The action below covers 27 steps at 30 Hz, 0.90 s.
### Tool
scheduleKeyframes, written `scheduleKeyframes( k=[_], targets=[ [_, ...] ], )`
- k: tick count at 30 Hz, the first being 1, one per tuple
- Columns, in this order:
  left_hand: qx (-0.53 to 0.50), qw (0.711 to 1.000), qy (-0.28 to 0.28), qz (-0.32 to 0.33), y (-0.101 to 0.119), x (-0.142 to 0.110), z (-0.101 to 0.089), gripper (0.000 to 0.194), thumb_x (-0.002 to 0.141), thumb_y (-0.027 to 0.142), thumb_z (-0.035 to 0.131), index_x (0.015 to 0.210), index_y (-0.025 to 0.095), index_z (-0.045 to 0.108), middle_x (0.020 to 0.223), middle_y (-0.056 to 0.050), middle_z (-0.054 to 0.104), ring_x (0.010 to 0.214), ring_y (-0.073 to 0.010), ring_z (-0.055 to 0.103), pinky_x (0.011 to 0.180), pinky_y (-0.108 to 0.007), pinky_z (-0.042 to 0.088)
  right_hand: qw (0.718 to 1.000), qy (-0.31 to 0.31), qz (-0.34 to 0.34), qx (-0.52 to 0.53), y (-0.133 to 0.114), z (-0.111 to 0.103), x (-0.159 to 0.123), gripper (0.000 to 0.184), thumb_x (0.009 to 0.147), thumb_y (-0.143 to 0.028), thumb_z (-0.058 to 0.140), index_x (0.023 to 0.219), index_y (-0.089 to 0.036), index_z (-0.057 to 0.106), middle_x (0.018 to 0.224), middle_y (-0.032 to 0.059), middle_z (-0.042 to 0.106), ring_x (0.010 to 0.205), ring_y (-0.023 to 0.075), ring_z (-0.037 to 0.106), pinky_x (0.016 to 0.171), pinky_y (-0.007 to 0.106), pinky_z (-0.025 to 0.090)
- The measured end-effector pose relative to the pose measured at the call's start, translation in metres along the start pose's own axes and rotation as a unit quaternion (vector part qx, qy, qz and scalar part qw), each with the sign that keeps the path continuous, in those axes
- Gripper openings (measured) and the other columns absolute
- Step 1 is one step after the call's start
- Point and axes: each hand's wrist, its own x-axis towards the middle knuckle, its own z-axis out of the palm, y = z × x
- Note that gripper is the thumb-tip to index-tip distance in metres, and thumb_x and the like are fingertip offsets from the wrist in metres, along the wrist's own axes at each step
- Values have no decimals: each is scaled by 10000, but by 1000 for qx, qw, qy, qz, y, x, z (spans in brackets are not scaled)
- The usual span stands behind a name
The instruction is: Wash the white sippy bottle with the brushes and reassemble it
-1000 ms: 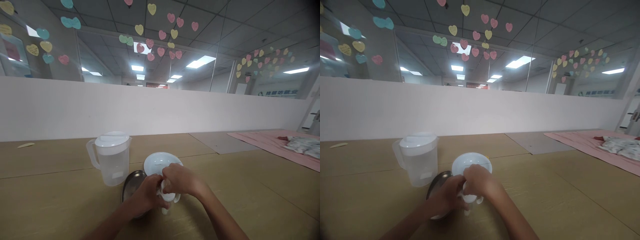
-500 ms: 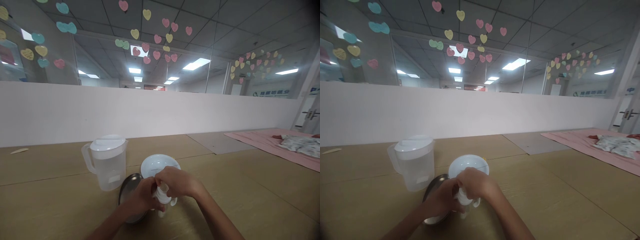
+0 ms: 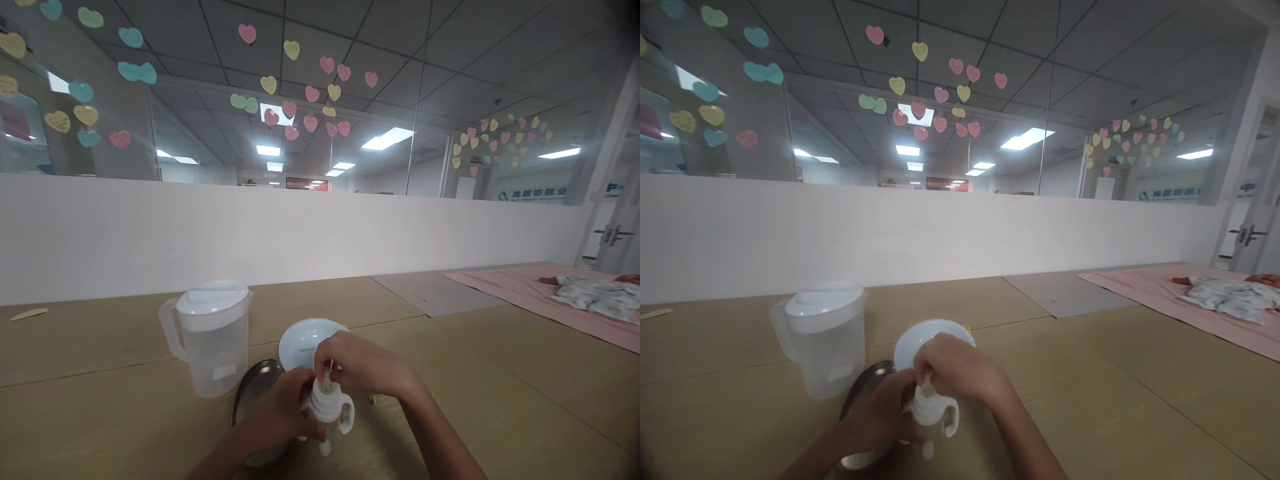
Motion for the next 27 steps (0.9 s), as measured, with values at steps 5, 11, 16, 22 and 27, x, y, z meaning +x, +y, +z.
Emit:
scheduleKeyframes(
  k=[5, 11, 16, 22, 27],
  targets=[
    [37, 999, 19, -6, 4, -3, 1, 552, 464, 271, 758, 968, 168, 556, 917, -1, 570, 817, -175, 487, 693, -258, 381, 995, 55, -34, 71, 5, -12, -6, 216, 706, -48, 491, 755, -173, 660, 813, 9, 655, 741, 120, 575, 624, 199, 402],
    [50, 998, 34, 15, 1, -6, -4, 770, 454, 267, 767, 1159, 202, 465, 1107, -44, 532, 962, -210, 495, 844, -308, 384, 966, 206, -10, 155, 6, -32, -19, 141, 775, -177, 522, 819, -174, 656, 878, 35, 647, 772, 136, 582, 687, 246, 464],
    [11, 992, 105, 74, 30, 0, -27, 754, 611, 450, 686, 1274, 212, 416, 1235, -88, 512, 1086, -250, 479, 923, -348, 373, 923, 326, 13, 206, 10, -38, -22, 165, 769, -289, 558, 850, -186, 658, 876, 44, 651, 782, 151, 594, 691, 272, 488],
    [10, 965, 210, 159, 67, 27, -39, 330, 831, 378, 445, 972, 177, 666, 999, -31, 677, 936, -193, 595, 853, -284, 429, 853, 454, 12, 256, 16, -37, -19, 215, 724, -344, 603, 841, -173, 659, 810, 42, 646, 707, 146, 604, 641, 273, 499],
    [84, 957, 227, 162, 40, 48, -41, 299, 816, 358, 477, 953, 190, 685, 1001, -34, 684, 930, -193, 608, 834, -281, 429, 803, 555, 84, 200, 31, -40, -19, 253, 717, -367, 579, 851, -168, 657, 809, 46, 639, 689, 149, 601, 642, 291, 505]
  ],
)
